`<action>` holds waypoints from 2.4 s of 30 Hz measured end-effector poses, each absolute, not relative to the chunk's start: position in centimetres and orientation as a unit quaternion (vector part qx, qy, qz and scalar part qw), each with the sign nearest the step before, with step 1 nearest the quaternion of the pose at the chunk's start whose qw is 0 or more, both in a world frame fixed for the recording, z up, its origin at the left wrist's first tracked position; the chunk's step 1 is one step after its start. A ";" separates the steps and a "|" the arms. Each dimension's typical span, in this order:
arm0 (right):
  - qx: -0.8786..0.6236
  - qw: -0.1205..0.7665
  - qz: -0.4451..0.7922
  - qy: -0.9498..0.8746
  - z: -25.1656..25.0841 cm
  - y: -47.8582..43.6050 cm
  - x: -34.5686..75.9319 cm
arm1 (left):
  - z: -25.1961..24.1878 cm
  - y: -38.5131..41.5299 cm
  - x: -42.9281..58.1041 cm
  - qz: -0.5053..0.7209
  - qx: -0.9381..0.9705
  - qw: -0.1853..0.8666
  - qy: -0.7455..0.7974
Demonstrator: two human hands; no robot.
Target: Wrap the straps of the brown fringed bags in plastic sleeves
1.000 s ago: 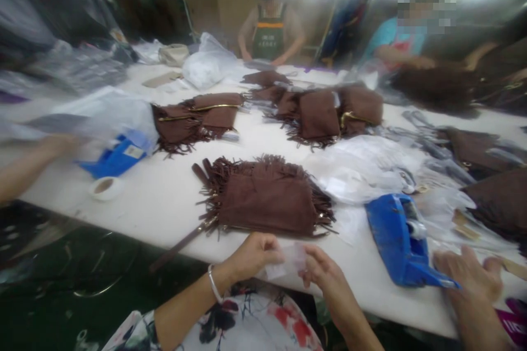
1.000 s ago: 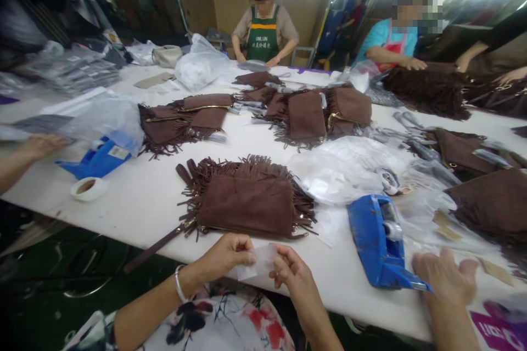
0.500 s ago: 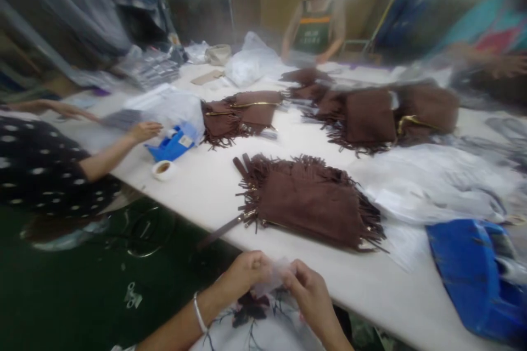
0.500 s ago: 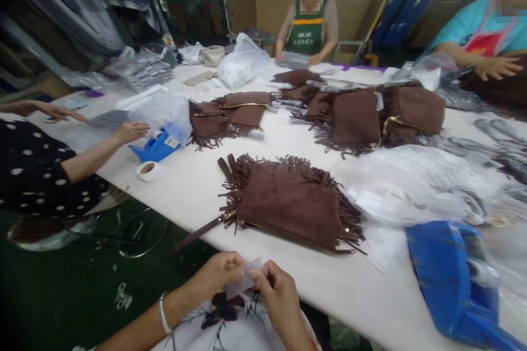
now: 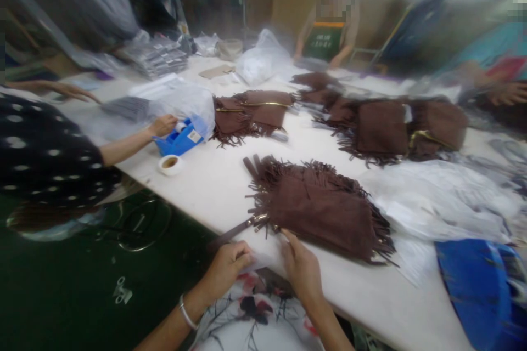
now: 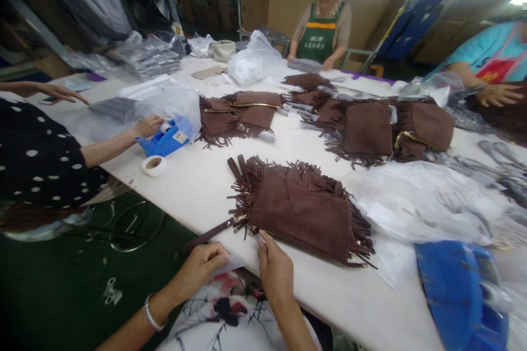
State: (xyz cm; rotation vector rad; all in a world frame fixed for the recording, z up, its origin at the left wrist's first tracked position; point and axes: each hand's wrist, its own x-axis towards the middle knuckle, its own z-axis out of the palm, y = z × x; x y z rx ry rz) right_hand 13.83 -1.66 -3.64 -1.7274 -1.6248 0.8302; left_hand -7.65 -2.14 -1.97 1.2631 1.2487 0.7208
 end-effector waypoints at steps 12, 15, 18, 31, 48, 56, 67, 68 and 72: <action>-0.687 0.126 0.174 -0.695 -1.6 1.3 11.8 | -2.9 -2.1 -9.3 0.311 0.495 0.616 0.528; -0.657 0.189 0.285 -0.672 -1.2 1.6 12.7 | -2.7 -2.4 -9.8 0.308 0.480 0.617 0.542; -0.617 0.236 0.393 -0.639 -2.1 1.8 13.1 | -2.7 -2.5 -9.9 0.314 0.471 0.617 0.547; -0.460 0.334 0.755 -0.326 -2.3 1.4 11.7 | -3.7 -3.0 -10.0 0.333 0.416 0.646 0.547; -0.429 0.395 0.760 -0.287 -3.6 0.9 10.7 | -3.6 -3.0 -8.7 0.313 0.384 0.686 0.533; -0.443 0.408 0.745 -0.286 -4.1 0.6 10.1 | -3.9 -3.3 -7.6 0.327 0.360 0.694 0.531; -0.506 0.411 0.667 -0.361 -6.0 1.1 10.4 | -3.6 -4.2 -5.1 0.363 0.298 0.678 0.565; -0.514 0.405 0.660 -0.369 -6.1 1.2 10.5 | -3.6 -4.3 -4.8 0.367 0.291 0.675 0.570; -0.541 0.384 0.625 -0.412 -5.6 1.5 10.9 | -3.2 -4.2 -3.3 0.386 0.259 0.665 0.585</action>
